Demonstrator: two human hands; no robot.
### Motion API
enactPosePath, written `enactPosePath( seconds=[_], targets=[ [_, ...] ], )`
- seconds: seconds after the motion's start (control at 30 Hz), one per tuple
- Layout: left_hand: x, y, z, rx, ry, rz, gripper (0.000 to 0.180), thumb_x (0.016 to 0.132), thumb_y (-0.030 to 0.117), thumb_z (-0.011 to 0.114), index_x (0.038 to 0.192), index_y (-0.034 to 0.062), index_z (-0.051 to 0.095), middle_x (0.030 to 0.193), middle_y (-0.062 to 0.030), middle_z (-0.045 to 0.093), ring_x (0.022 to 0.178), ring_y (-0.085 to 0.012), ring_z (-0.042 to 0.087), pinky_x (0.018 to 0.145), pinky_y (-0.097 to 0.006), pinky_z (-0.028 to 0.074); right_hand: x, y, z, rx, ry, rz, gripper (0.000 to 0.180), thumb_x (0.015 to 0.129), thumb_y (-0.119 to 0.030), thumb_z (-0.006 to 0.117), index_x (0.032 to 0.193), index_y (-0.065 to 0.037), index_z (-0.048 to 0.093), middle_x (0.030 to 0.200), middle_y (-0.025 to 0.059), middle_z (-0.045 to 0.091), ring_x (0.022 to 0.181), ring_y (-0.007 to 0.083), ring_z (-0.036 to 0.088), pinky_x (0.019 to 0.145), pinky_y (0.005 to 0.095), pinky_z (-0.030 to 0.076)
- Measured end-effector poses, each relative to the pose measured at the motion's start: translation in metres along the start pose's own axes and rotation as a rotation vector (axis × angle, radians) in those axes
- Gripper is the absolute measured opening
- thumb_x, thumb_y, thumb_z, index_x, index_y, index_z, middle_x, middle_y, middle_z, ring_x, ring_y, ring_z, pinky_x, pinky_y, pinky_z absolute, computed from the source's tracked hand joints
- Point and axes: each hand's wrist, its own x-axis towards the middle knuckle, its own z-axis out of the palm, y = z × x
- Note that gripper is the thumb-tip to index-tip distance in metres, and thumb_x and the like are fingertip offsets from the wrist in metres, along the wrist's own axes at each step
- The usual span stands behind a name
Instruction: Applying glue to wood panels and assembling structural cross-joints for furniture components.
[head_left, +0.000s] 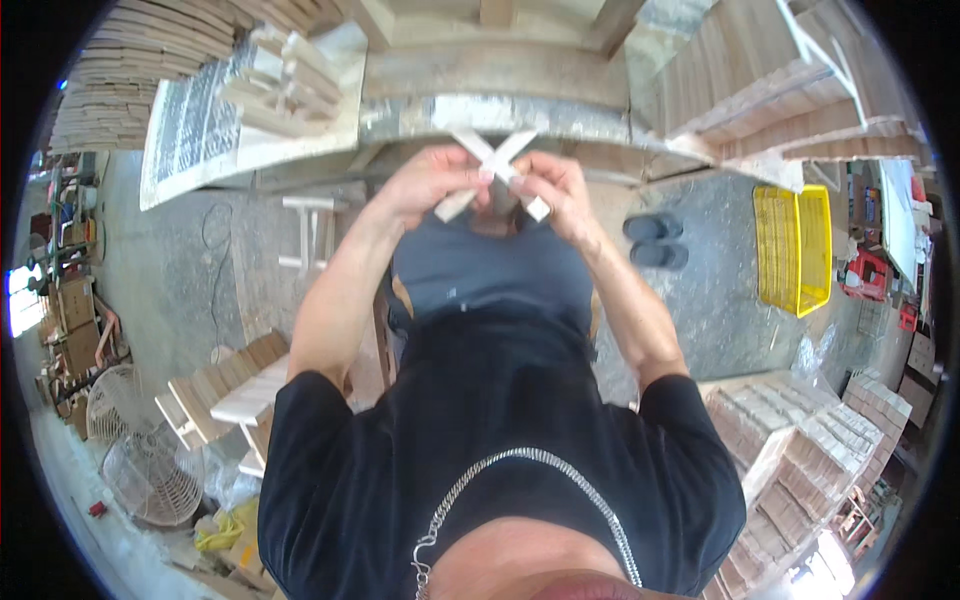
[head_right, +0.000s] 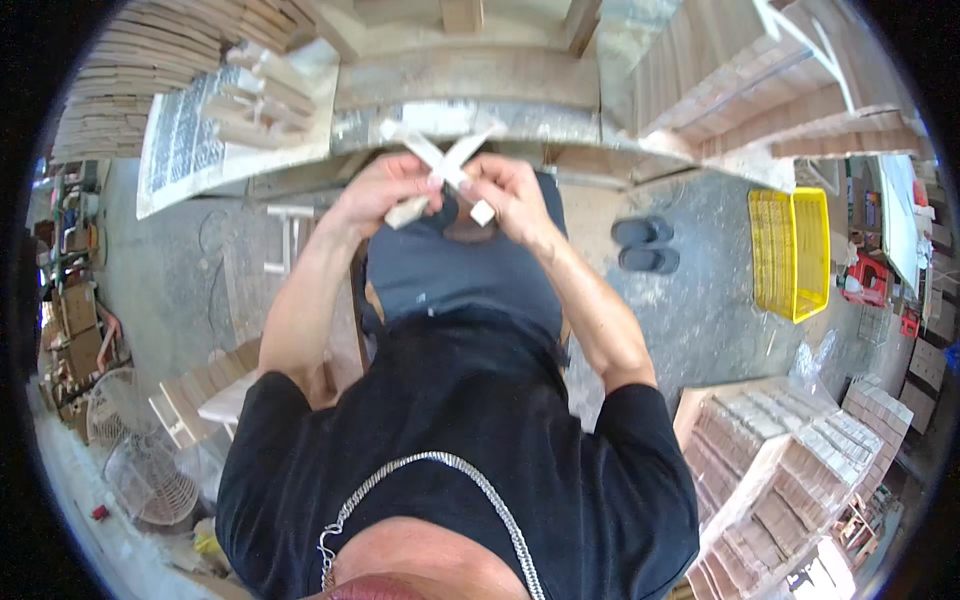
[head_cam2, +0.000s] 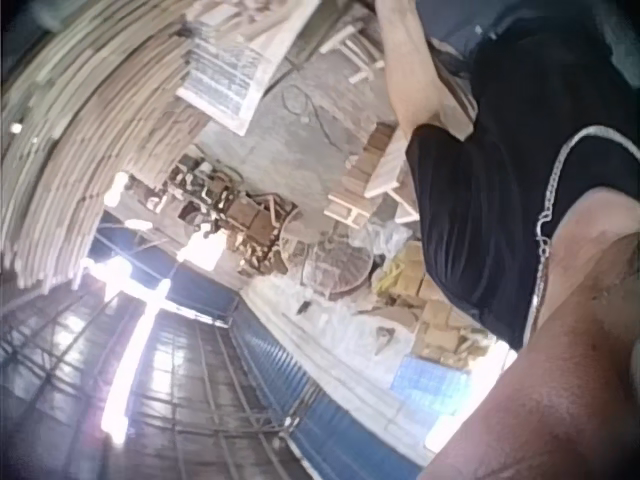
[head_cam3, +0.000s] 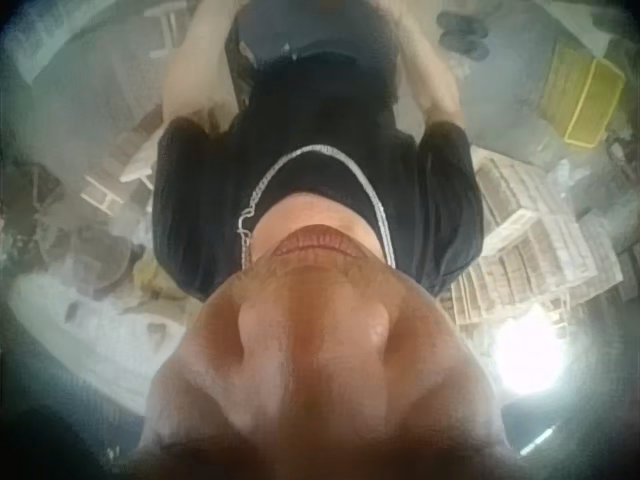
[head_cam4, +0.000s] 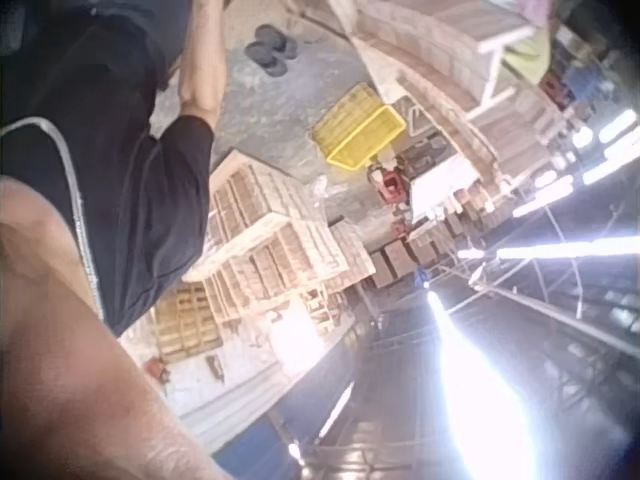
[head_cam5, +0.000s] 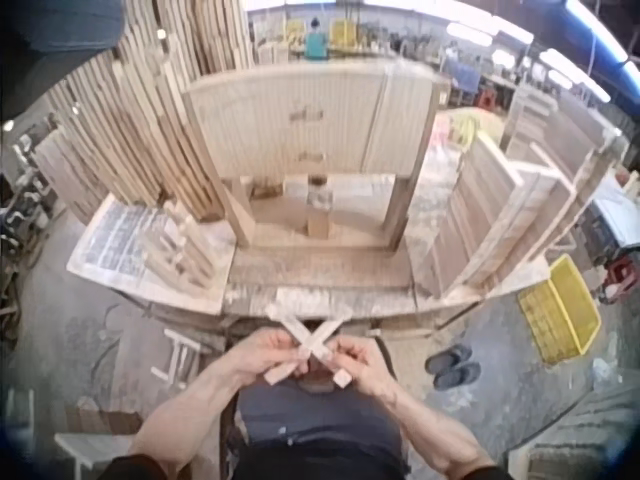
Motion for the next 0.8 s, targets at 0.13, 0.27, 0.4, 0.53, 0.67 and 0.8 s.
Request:
enactPosePath(
  seconds=[0.13, 0.27, 0.4, 0.53, 0.67, 0.8],
  targets=[
    [0.009, 0.020, 0.000, -0.122, 0.089, -0.052, 0.024, 0.096, 0.017, 0.072, 0.113, 0.0011, 0.067, 0.090, -0.0080, 0.073, 0.077, -0.0117, 0.069, 0.069, -0.025, 0.056, 0.012, -0.020, -0.011, -0.397, 0.051, -0.265, 0.032, 0.096, -0.026, 0.065, 0.107, 0.003, 0.071, 0.091, 0.0104, 0.069, 0.085, 0.0189, 0.061, 0.080, 0.0333, 0.048],
    [0.016, 0.050, -0.010, 0.031, 0.171, -0.007, 0.027, 0.097, 0.021, 0.071, 0.115, 0.0005, 0.067, 0.092, -0.0070, 0.073, 0.079, -0.0107, 0.069, 0.070, -0.024, 0.055, 0.012, -0.069, 0.003, -1.076, 0.127, -0.703, 0.036, 0.092, -0.027, 0.068, 0.111, 0.003, 0.071, 0.103, 0.0187, 0.069, 0.086, 0.0292, 0.063, 0.087, 0.0385, 0.049],
    [0.039, 0.082, -0.012, 0.068, 0.175, 0.012, 0.040, 0.101, 0.032, 0.065, 0.123, -0.0012, 0.065, 0.099, -0.0048, 0.072, 0.082, -0.0123, 0.068, 0.074, -0.026, 0.056, 0.050, -0.069, -0.011, -0.993, 0.286, -0.508, 0.021, 0.090, -0.013, 0.072, 0.105, 0.001, 0.072, 0.084, 0.0114, 0.071, 0.057, 0.0198, 0.060, 0.058, 0.0328, 0.049],
    [0.047, 0.073, -0.024, 0.022, 0.273, 0.434, 0.047, 0.101, 0.036, 0.065, 0.130, -0.0017, 0.062, 0.125, -0.0100, 0.066, 0.095, -0.0207, 0.070, 0.084, -0.029, 0.056, 0.093, -0.085, -0.020, -0.919, 0.392, -0.386, 0.024, 0.090, -0.019, 0.074, 0.105, -0.001, 0.075, 0.068, 0.0079, 0.067, 0.060, 0.0149, 0.059, 0.060, 0.0326, 0.049],
    [0.065, 0.085, -0.022, 0.611, 0.544, 0.659, 0.034, 0.096, 0.024, 0.068, 0.115, -0.0049, 0.066, 0.106, -0.0108, 0.073, 0.091, -0.0201, 0.072, 0.078, -0.035, 0.057, 0.124, -0.100, -0.022, -0.978, 0.444, -0.324, 0.028, 0.090, -0.025, 0.075, 0.098, 0.002, 0.073, 0.067, 0.0119, 0.066, 0.060, 0.0167, 0.059, 0.061, 0.0345, 0.049],
    [0.100, 0.105, -0.035, 0.795, 0.735, 0.726, 0.028, 0.094, 0.023, 0.067, 0.096, -0.0050, 0.065, 0.081, -0.0281, 0.067, 0.079, -0.0466, 0.065, 0.072, -0.050, 0.051, 0.151, -0.117, -0.025, -0.952, 0.477, -0.392, 0.035, 0.088, -0.028, 0.076, 0.088, 0.006, 0.070, 0.064, 0.0184, 0.064, 0.057, 0.0253, 0.062, 0.060, 0.0393, 0.050]
  ],
)
